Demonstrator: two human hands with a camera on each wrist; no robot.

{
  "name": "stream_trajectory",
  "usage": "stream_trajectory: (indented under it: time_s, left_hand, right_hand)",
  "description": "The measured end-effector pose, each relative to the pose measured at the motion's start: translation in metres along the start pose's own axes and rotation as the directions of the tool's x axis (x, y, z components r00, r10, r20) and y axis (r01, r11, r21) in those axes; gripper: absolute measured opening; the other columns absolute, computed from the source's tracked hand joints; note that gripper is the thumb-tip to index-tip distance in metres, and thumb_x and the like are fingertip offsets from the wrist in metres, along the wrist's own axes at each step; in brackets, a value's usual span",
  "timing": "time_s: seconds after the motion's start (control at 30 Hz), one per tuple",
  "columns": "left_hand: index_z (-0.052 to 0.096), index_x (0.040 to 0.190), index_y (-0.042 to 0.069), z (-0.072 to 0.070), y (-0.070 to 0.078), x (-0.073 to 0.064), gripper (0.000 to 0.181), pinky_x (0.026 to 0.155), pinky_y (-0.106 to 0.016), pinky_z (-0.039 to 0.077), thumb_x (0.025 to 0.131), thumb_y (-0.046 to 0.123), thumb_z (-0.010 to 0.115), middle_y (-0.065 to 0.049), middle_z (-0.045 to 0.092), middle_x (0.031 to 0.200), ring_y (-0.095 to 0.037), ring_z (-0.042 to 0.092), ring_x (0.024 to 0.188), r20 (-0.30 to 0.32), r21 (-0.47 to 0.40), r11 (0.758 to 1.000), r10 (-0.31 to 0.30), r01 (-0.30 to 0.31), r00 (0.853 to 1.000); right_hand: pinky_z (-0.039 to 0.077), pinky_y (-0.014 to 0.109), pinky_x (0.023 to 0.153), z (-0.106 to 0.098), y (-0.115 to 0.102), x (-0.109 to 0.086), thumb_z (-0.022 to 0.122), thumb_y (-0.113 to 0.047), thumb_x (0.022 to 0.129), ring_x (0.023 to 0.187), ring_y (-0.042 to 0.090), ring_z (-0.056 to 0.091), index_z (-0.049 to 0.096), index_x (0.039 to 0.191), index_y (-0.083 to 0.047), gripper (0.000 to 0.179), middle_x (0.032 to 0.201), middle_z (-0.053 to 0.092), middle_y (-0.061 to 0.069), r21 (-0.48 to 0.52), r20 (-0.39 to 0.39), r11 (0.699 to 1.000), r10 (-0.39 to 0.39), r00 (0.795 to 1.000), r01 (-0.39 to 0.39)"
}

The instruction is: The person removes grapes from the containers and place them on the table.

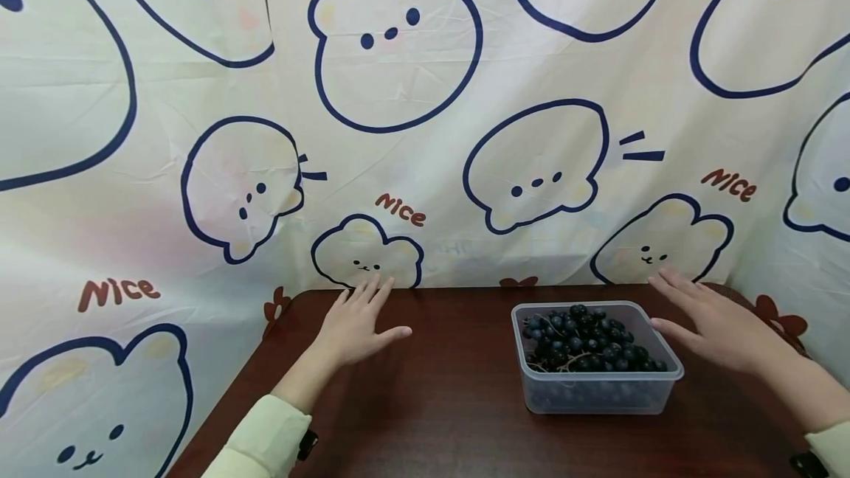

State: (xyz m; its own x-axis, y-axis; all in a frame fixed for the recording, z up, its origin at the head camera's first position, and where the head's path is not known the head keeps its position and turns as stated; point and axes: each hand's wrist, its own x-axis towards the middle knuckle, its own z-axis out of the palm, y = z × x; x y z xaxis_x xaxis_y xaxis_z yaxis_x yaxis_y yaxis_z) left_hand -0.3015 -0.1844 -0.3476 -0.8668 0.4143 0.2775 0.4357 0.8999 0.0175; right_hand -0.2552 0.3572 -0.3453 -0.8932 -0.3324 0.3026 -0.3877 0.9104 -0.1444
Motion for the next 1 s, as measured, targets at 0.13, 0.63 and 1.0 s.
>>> stream_trajectory:
  time_s: [0.13, 0.63, 1.0]
  left_hand:
    - [0.027, 0.155, 0.013, 0.001, 0.008, -0.001, 0.096, 0.111, -0.056, 0.021, 0.085, 0.077, 0.043, -0.016, 0.028, 0.155, -0.035, 0.029, 0.141, 0.001, 0.001, 1.0, 0.016, -0.016, 1.0]
    - [0.035, 0.152, 0.015, 0.01, 0.034, -0.003, 0.086, 0.104, -0.05, 0.036, 0.087, 0.068, 0.053, -0.011, 0.039, 0.151, -0.03, 0.045, 0.132, -0.087, -0.029, 0.992, 0.121, -0.124, 0.989]
    - [0.038, 0.151, 0.017, 0.017, 0.053, 0.001, 0.082, 0.1, -0.05, 0.041, 0.088, 0.069, 0.05, -0.012, 0.043, 0.148, -0.028, 0.051, 0.126, -0.067, -0.043, 0.977, 0.208, -0.211, 0.976]
  right_hand:
    - [0.031, 0.071, 0.093, 0.007, -0.003, -0.001, 0.061, -0.046, 0.094, 0.129, 0.053, 0.035, 0.035, 0.15, -0.007, 0.074, 0.151, 0.03, 0.027, 0.004, -0.01, 1.0, 0.005, 1.0, -0.005]
    - [0.036, 0.068, 0.092, 0.024, -0.012, -0.01, 0.061, -0.04, 0.096, 0.126, 0.049, 0.041, 0.047, 0.142, 0.0, 0.062, 0.145, 0.04, 0.027, 0.071, -0.014, 0.997, 0.008, 1.0, -0.007]
    - [0.039, 0.065, 0.089, 0.035, -0.009, -0.018, 0.062, -0.034, 0.095, 0.124, 0.046, 0.046, 0.052, 0.139, -0.002, 0.056, 0.143, 0.045, 0.023, 0.061, -0.056, 0.996, -0.058, 0.997, 0.061]
